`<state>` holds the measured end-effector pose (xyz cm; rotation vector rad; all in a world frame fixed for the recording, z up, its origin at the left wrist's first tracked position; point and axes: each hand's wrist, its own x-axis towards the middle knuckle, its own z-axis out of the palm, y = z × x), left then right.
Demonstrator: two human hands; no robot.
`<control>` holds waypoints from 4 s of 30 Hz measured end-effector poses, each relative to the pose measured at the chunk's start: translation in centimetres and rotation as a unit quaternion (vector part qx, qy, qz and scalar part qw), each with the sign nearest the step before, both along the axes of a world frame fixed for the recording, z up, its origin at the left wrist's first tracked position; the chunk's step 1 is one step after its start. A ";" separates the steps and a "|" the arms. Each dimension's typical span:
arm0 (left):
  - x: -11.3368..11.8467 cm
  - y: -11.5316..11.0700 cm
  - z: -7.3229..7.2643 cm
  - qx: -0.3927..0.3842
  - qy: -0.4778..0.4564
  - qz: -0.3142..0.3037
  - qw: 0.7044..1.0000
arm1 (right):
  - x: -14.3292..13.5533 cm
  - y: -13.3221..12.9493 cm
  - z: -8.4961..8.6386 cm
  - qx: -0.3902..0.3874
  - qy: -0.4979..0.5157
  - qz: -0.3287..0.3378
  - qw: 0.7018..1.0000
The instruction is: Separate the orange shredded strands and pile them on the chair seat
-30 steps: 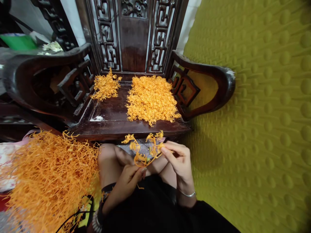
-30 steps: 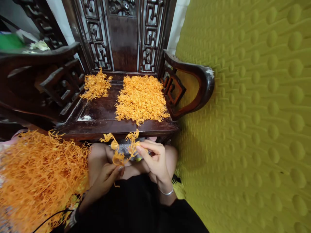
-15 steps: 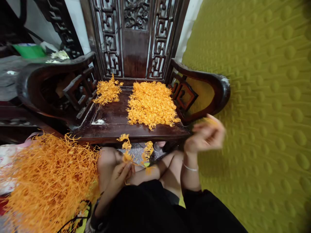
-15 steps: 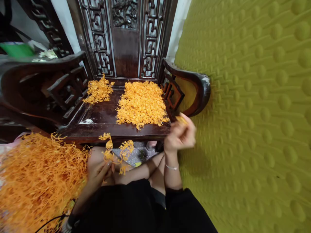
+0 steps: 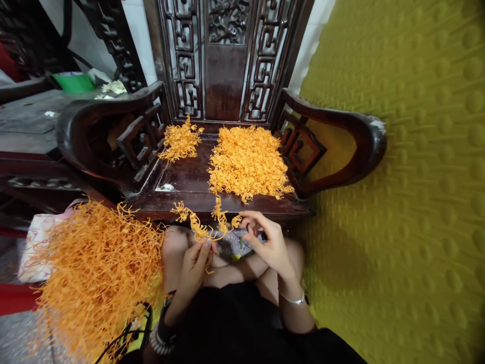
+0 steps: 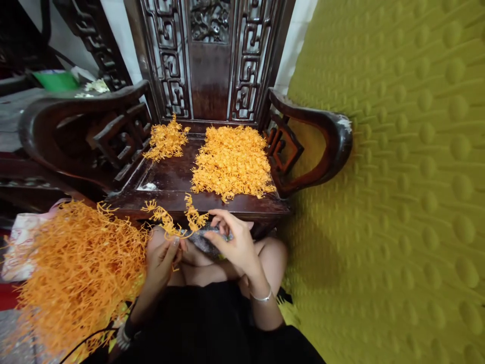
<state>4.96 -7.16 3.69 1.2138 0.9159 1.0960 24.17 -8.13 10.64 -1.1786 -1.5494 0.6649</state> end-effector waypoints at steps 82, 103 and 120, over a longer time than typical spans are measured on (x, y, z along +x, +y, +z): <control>-0.1 -0.4 1.0 -0.043 -0.234 -0.067 0.969 | 3.4 8.0 0.9 0.455 -0.105 -0.510 0.722; 1.3 -0.4 0.9 -0.073 -0.206 -0.122 0.968 | -2.0 0.5 -0.4 -0.026 0.163 0.076 0.983; 0.8 -1.4 1.4 0.126 0.096 -0.121 0.980 | -3.5 1.1 -1.3 -0.214 0.351 0.018 0.911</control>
